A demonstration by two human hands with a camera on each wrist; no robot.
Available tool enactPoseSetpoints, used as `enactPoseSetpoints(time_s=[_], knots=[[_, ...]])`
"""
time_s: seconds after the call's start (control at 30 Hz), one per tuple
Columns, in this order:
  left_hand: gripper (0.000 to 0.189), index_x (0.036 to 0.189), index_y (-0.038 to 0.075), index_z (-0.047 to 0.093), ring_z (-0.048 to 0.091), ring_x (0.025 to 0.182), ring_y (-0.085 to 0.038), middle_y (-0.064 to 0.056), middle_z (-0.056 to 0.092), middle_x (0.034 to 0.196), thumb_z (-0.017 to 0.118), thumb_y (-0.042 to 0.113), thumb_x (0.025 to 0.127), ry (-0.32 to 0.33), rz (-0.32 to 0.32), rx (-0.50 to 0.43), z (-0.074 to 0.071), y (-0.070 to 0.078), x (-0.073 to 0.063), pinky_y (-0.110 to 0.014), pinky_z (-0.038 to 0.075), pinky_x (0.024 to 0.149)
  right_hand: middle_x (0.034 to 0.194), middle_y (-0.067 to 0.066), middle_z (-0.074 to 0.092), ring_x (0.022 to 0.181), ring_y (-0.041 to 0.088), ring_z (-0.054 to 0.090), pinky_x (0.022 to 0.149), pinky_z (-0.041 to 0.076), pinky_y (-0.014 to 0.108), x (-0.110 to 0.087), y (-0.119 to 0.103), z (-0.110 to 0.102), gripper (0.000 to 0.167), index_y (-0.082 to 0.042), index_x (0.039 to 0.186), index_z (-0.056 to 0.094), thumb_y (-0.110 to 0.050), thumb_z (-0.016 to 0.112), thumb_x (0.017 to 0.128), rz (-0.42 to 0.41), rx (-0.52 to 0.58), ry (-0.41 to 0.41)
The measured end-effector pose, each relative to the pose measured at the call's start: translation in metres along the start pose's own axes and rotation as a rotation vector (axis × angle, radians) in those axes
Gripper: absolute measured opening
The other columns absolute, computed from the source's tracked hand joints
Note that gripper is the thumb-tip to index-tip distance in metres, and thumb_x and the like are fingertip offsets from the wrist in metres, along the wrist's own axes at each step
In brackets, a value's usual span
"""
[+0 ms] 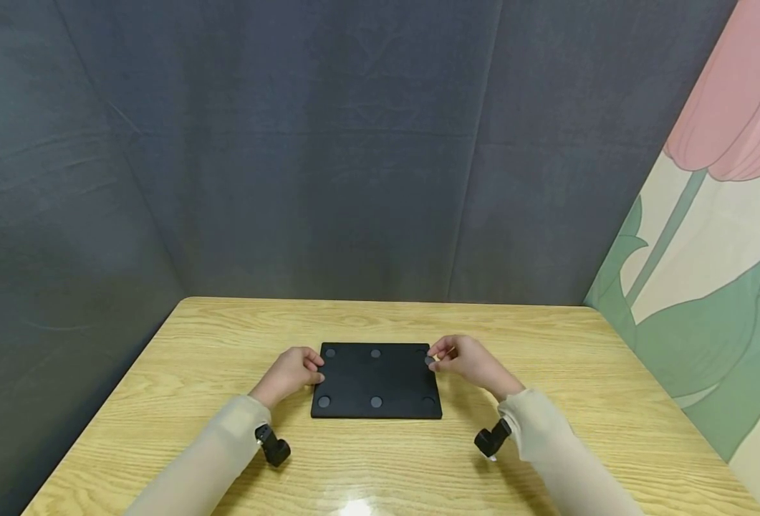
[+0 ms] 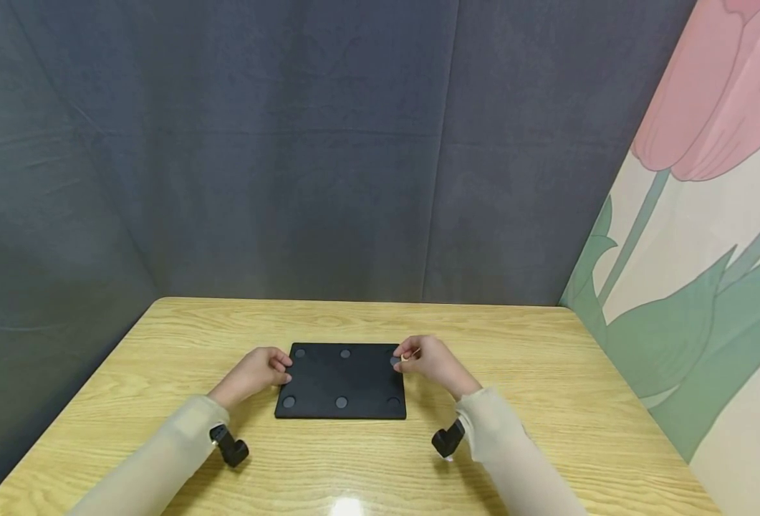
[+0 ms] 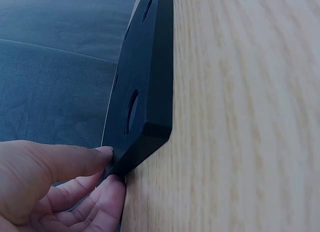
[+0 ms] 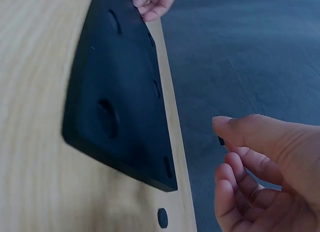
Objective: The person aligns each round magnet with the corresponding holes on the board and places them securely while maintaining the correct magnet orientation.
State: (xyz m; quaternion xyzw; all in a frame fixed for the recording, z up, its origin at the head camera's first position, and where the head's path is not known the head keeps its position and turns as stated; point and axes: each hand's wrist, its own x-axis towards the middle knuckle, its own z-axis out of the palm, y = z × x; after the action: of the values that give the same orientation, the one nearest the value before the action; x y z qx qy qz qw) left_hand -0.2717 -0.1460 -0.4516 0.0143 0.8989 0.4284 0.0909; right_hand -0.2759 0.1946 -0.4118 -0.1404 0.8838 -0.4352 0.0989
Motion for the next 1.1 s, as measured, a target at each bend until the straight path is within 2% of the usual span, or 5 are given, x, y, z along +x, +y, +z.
enactPoseSetpoints(time_s=[0.27,0.5,0.77,1.1], knots=[[0.02,0.099,0.003,0.065,0.053,0.074,-0.019,-0.008,0.058,0.086,0.074,0.002,0.081,0.01,0.014,0.005,0.0,-0.001,0.0,-0.029,0.044,0.066,0.079,0.002,0.053,0.073,0.015,0.048,0.061,0.041,0.023,-0.011,-0.005,0.011,0.013,0.0,0.094,0.067,-0.002,0.073,0.083,-0.01,-0.017,-0.023],[0.02,0.1,0.003,0.065,0.054,0.075,-0.019,-0.008,0.058,0.088,0.074,0.003,0.082,0.006,0.009,0.003,0.0,0.0,-0.002,-0.029,0.044,0.065,0.08,0.001,0.055,0.073,0.015,0.049,0.061,0.042,0.022,-0.019,-0.003,0.019,0.014,-0.004,0.093,0.067,-0.005,0.075,0.082,0.004,-0.044,-0.046],[0.021,0.101,0.003,0.064,0.054,0.074,-0.019,-0.009,0.057,0.088,0.073,0.003,0.082,0.003,0.004,-0.016,0.0,0.002,-0.003,-0.029,0.044,0.064,0.08,0.002,0.054,0.074,0.015,0.049,0.062,0.042,0.021,-0.027,0.006,0.023,0.016,-0.002,0.093,0.066,-0.005,0.076,0.081,-0.036,-0.038,-0.09],[0.021,0.101,0.003,0.065,0.053,0.075,-0.02,-0.009,0.057,0.087,0.074,0.003,0.082,0.005,0.005,-0.001,0.0,0.0,-0.001,-0.028,0.044,0.064,0.081,0.002,0.056,0.075,0.015,0.049,0.061,0.042,0.021,-0.03,0.017,0.025,0.016,-0.002,0.093,0.065,-0.005,0.075,0.081,-0.026,-0.027,-0.109]])
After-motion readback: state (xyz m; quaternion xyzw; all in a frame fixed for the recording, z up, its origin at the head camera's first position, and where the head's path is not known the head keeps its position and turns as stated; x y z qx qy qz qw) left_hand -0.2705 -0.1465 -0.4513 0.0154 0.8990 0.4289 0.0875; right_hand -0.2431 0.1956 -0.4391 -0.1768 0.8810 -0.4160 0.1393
